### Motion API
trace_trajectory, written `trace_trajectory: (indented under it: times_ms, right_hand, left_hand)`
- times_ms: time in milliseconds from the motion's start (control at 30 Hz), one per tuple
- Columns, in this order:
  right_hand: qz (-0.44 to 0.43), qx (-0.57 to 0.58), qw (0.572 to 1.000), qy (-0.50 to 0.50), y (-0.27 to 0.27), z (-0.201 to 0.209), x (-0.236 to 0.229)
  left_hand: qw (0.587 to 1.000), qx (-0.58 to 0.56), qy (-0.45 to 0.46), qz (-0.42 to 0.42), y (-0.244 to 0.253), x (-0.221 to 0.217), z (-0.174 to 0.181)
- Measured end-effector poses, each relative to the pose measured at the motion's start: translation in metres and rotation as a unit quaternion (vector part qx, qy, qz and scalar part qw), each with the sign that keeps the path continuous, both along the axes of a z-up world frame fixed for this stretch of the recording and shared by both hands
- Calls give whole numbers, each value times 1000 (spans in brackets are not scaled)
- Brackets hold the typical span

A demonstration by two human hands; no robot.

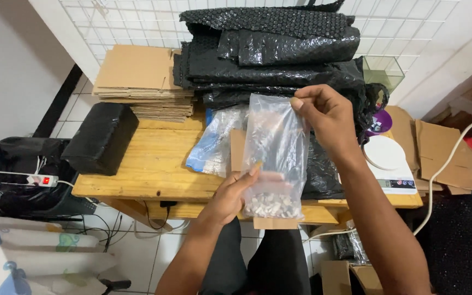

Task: Assembling a cardboard box, placing items inside, and wrapping the package with plastic and bubble wrap.

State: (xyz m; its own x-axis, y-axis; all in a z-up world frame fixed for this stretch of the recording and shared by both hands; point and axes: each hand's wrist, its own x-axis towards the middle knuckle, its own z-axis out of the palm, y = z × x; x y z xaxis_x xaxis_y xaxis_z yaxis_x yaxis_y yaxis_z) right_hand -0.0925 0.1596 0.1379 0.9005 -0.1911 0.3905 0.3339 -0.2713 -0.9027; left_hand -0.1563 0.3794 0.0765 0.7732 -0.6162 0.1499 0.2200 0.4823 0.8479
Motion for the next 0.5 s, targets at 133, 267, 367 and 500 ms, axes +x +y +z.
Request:
trace_trajectory:
  times_ms: [133, 267, 367, 500]
  right_hand:
    - [17, 28, 999, 27, -10, -19, -1]
    - [66, 34, 996, 50, -11, -38, -19]
    - [117, 7, 991, 61, -6, -41, -39]
    - [224, -30, 973, 53, -26, -82, -36]
  left_hand:
    - [999, 3, 18, 32, -9, 27, -59]
    - [999, 18, 7, 48, -7, 28, -54]
    - [998, 28, -8, 62, -7, 33, -46]
    - [995, 47, -26, 84, -5, 39, -36]
